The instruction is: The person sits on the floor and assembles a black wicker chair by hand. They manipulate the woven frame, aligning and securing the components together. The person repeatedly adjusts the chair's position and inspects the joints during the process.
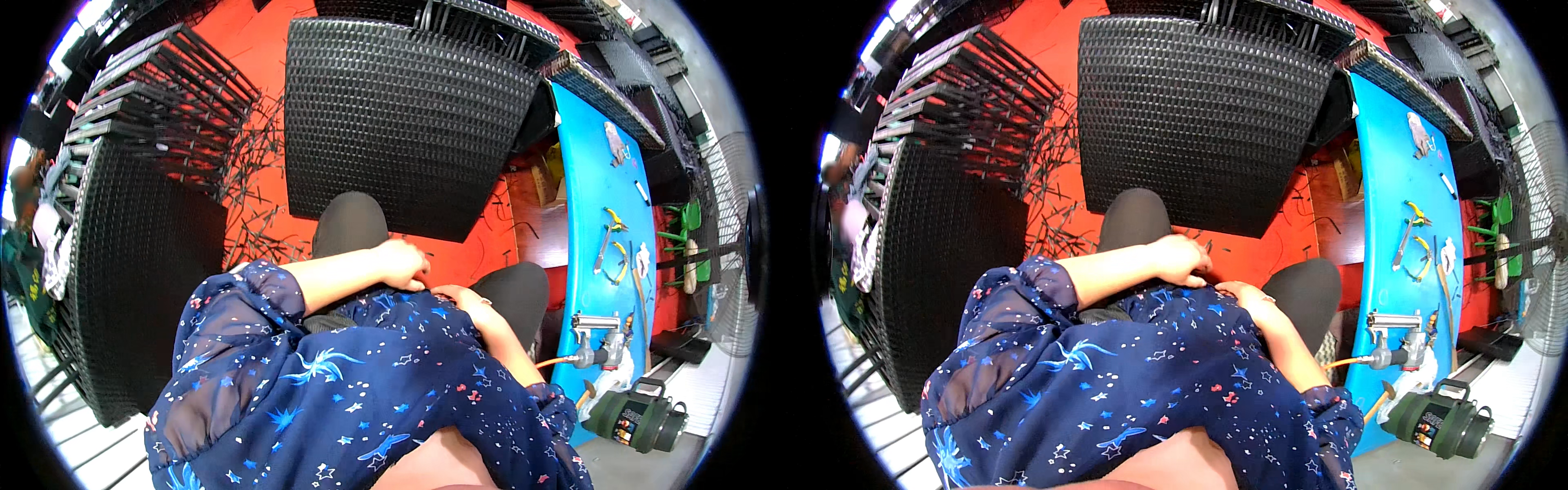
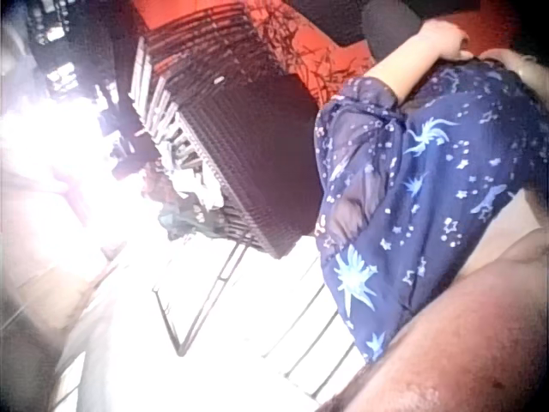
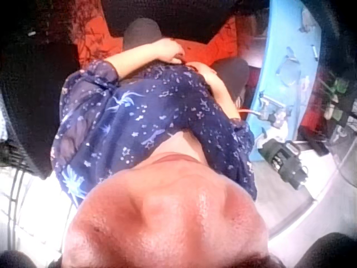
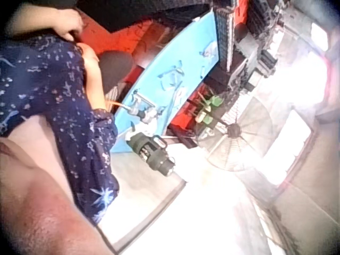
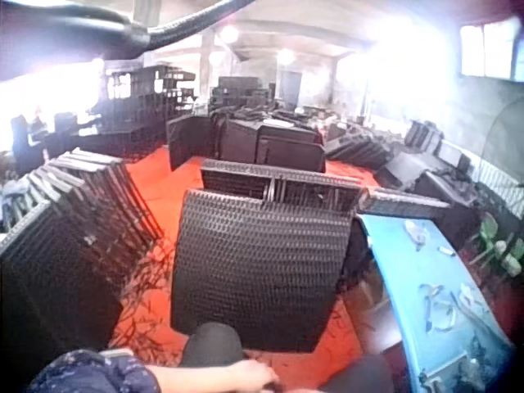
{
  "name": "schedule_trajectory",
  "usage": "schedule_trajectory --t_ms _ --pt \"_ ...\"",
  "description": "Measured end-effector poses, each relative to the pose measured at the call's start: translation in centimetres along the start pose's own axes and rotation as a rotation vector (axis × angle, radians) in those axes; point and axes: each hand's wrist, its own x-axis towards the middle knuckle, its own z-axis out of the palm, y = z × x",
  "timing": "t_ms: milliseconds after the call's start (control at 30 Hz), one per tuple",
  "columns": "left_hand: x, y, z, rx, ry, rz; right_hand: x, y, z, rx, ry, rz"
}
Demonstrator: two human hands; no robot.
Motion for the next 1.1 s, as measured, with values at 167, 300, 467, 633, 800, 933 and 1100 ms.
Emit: schedule_trajectory --t_ms 167,300,467,633,800,933,1100 --pt "2.3 -7.7 -11.7 0.287 0.219 -0.253 1.0 -2.2 -5.6 -0.230 0.118 -0.151" --pt "5.2 -17.3 -22.7 0.548 0.546 -0.435 5.3 -1.6 -8.3 -0.147 0.270 -0.078" --pt "9.1 -27.3 -33.4 0.768 0.737 -0.627 6.2 -1.4 -5.6 -0.152 -0.027 -0.098" --pt "12.5 -30.6 -36.9 0.609 0.344 -0.750 6.0 -2.4 -6.2 -0.151 -0.135 -0.082" --pt "13.4 -33.9 -37.7 0.584 0.270 -0.781 5.5 -2.0 -6.1 -0.109 0.015 -0.050" --pt "11.4 -29.7 -37.9 0.668 0.225 -0.847 5.4 -2.3 -6.6 -0.118 -0.046 -0.056" --pt "7.5 -26.4 -36.6 0.662 0.239 -0.905 5.6 -1.7 -5.6 -0.034 0.032 -0.005"
